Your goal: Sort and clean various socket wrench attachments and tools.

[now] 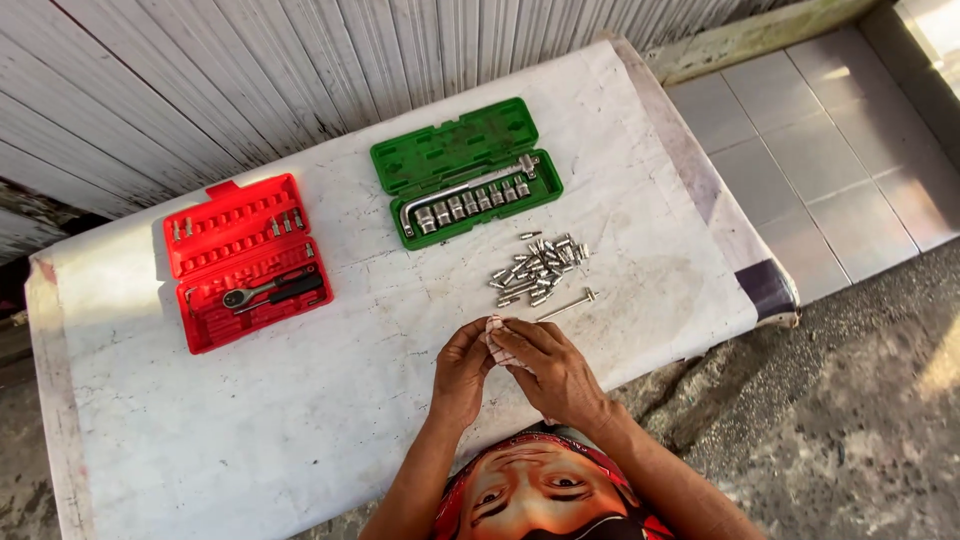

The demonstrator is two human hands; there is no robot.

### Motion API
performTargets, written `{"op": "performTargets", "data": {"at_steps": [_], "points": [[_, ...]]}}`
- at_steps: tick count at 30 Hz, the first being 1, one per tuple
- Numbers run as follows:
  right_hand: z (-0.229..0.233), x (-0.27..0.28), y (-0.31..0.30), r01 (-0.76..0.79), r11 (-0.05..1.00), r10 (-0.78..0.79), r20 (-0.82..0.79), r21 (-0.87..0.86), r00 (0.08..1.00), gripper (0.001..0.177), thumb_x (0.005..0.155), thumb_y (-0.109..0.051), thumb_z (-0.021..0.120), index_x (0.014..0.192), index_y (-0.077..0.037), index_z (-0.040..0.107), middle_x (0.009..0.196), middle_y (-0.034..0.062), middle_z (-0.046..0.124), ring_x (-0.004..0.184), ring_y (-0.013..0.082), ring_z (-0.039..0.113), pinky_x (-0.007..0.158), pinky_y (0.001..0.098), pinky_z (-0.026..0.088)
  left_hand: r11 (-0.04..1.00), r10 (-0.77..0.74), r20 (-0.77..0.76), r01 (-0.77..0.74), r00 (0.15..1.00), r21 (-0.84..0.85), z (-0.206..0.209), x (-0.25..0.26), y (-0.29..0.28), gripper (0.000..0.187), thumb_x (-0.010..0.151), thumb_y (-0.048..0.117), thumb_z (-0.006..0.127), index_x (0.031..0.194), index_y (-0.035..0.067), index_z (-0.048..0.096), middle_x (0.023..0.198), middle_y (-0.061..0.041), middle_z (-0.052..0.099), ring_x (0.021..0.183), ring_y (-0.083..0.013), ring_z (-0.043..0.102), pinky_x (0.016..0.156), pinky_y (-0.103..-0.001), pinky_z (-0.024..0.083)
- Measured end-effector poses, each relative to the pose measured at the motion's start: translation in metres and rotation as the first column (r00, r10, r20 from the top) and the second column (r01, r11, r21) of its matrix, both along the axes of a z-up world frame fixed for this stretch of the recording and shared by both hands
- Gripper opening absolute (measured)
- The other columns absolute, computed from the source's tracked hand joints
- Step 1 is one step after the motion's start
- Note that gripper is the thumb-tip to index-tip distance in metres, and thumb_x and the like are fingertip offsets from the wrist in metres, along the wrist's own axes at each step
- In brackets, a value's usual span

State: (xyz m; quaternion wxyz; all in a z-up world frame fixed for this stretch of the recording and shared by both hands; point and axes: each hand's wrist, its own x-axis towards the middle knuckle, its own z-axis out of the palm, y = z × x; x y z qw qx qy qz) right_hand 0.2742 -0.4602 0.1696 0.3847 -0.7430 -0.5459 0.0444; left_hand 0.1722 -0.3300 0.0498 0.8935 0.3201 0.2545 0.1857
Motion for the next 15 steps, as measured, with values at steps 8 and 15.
{"op": "performTargets", "data": {"at_steps": [8,15], "points": [[-0.007,-0.008,0.002,0.034,0.999,-0.036,-0.054,-0.042,0.998,0.054,0.079,-0.003,0.075,0.133,-0.008,0.066,0.135,0.0149,0.066,0.115,0.0369,0.063,0.096,0.0445,0.055,0.990,0.076,-0.008,-0.076,0.997,-0.119,0.012,-0.014,-0.003,0.030,0.101,0.015,0.061,0.129,0.004,0.064,0.114,-0.008,0.074,0.099,-0.0194,0.071,0.087,-0.038,0.061],[-0.012,0.017,0.000,-0.045,0.998,0.047,-0.054,0.043,0.997,0.039,0.084,-0.017,0.081,0.120,-0.006,0.071,0.130,0.0171,0.068,0.118,0.0373,0.065,0.096,0.0456,0.053,0.968,0.153,0.037,-0.143,0.987,-0.205,0.009,-0.002,-0.013,0.028,0.103,0.014,0.064,0.130,0.005,0.066,0.115,-0.009,0.074,0.095,-0.0200,0.069,0.078,-0.037,0.058]]}}
